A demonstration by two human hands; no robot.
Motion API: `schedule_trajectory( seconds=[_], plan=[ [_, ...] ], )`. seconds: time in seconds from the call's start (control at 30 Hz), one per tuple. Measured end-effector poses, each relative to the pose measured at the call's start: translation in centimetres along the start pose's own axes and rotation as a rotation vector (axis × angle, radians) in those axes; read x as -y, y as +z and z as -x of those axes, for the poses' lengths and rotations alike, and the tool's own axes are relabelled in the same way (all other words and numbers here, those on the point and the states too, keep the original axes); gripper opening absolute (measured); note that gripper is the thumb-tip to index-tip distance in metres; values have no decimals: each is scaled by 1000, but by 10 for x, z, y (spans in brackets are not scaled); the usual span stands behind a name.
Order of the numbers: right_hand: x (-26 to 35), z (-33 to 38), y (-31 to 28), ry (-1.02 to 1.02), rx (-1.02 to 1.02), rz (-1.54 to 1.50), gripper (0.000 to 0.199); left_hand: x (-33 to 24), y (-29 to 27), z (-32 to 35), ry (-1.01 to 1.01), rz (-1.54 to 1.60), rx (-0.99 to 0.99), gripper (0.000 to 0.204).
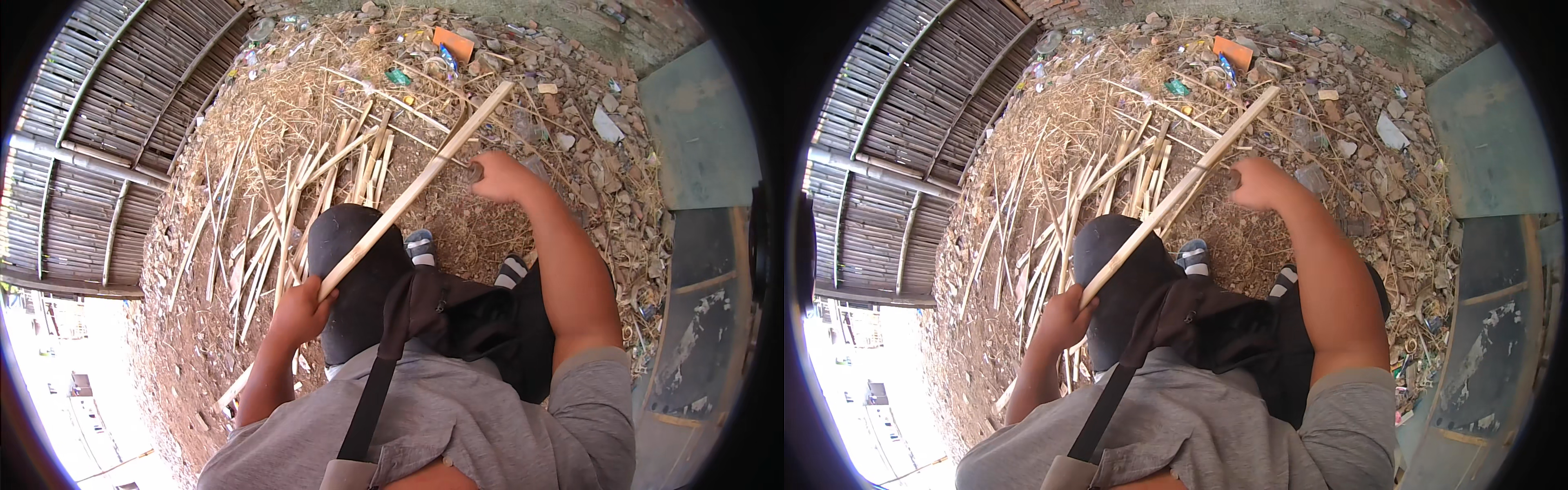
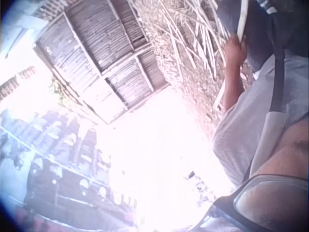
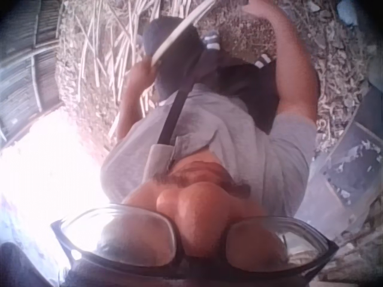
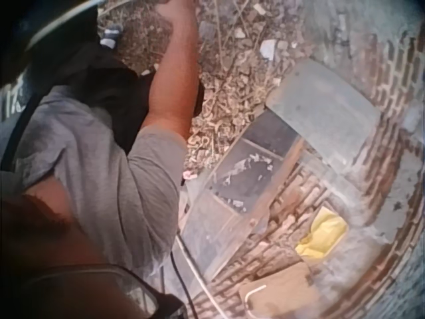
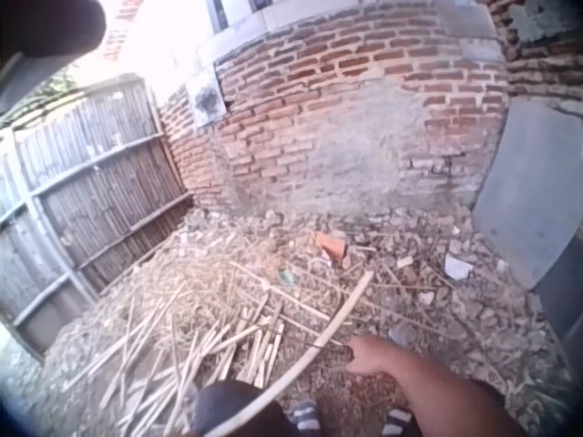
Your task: The person shaves a piece of bamboo by drawing a blade along its length while holding it against their leg.
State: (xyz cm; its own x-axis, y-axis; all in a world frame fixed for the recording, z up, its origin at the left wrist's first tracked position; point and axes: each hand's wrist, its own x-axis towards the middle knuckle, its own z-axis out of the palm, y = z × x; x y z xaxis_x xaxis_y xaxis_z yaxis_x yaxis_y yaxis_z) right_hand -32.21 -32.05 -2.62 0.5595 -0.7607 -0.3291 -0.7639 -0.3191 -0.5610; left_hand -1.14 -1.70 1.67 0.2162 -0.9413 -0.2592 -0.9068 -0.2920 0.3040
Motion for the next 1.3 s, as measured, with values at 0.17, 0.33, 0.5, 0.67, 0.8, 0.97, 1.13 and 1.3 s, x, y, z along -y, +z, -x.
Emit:
schedule_trajectory(
  seconds=[0.17,0.33,0.5,0.67,0.8,0.97,1.13,1.3],
  plan=[
    [-17,-2,6,2,-207,-6,36,-5,-5,1,-25,-35,4,33],
    [29,18,6,-75,33,89,32,-3,-4,0,6,19,11,31],
    [13,10,-10,-44,11,47,33,0,-1,3,-13,45,1,30],
    [-19,-1,1,-3,-212,-26,34,-4,-4,0,-24,22,5,30],
    [16,14,1,-29,-8,83,35,0,-3,1,18,9,14,31],
    [4,3,-4,10,63,30,37,1,-3,1,28,26,3,32],
    [-18,-1,2,14,-208,-52,41,-4,-4,2,-34,23,-6,30],
    [21,13,2,-43,51,70,35,-3,-4,0,-19,40,8,30]
  ],
)
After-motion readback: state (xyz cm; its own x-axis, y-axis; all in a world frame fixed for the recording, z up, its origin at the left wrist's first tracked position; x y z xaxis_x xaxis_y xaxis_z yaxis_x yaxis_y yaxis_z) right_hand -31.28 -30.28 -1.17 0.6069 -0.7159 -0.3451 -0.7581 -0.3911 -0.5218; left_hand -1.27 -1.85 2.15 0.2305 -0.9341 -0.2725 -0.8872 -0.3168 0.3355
